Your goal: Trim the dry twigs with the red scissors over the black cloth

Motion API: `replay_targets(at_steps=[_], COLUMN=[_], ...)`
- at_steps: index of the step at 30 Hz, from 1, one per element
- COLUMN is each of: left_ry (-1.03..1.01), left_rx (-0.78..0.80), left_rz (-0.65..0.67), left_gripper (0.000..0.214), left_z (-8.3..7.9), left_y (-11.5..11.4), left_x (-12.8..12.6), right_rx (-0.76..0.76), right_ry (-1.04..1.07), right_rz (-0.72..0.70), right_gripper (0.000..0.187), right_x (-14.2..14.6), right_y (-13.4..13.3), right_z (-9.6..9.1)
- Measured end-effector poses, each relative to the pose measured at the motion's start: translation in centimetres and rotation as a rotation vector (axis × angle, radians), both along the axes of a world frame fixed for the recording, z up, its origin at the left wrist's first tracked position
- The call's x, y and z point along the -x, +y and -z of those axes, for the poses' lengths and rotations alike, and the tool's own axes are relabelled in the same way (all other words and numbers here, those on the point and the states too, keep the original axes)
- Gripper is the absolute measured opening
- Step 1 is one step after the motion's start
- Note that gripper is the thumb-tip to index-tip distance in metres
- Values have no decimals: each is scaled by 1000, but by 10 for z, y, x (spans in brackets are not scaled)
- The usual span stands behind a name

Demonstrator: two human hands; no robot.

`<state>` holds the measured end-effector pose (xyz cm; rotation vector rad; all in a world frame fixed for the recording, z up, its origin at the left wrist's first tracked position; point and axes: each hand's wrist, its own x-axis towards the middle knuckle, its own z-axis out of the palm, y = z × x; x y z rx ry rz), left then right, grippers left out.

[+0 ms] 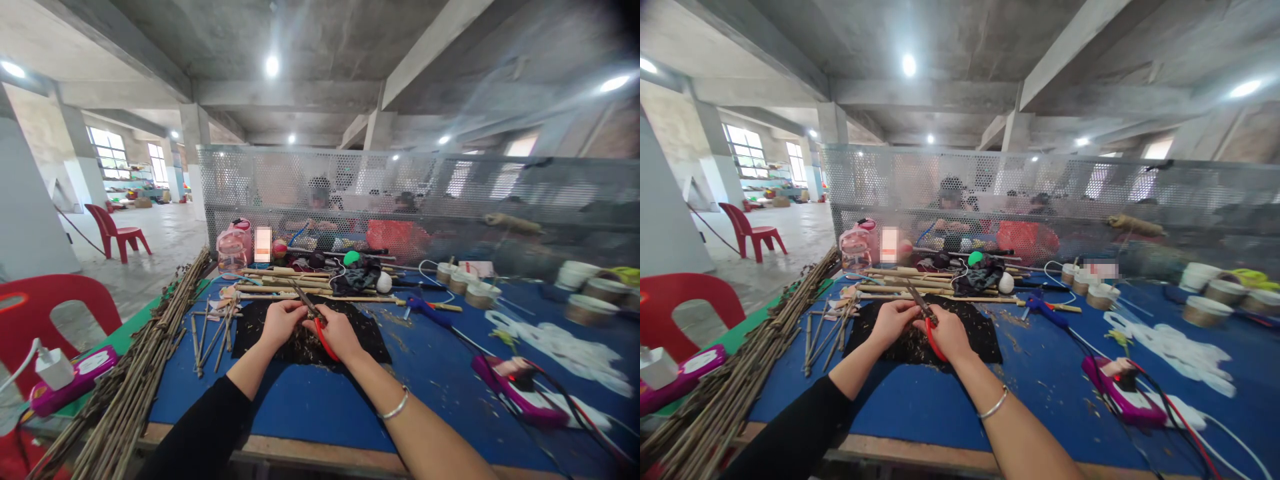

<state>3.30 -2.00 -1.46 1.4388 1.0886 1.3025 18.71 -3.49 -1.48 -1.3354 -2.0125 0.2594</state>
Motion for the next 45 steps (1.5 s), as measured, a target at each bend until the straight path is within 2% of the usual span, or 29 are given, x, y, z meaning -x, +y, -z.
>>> replay_targets(at_steps=[5, 10, 21, 25, 32, 36, 41, 45], left_ry=[-10, 68, 117, 79, 60, 32, 22, 34], left_rx=[-32, -100, -146, -80, -67, -62, 20, 39], left_rz=[-34, -10, -63, -44, -35, 19, 71, 68], left_gripper=[28, 23, 25, 31, 26, 28, 32, 31], left_z=[1, 0, -4, -3, -5, -2, 4, 4], left_y=[2, 1, 0, 0, 0, 2, 3, 3], left_x=[1, 2, 4, 4, 3, 2, 1, 1], right_rx=[-42, -93, -23, 6, -23, -11, -31, -16], right_ry=[-99, -108, -52, -49, -111, -83, -37, -5], right_rz=[71, 52, 20, 7, 26, 21, 26, -1], right_gripper=[36, 43, 30, 29, 45, 39, 32, 28], right_x=[1, 4, 0, -1, 0, 1, 2, 1], right_y=[-1, 0, 0, 0, 1, 1, 0, 0], right_z=[1, 1, -2, -1, 0, 0, -1, -1])
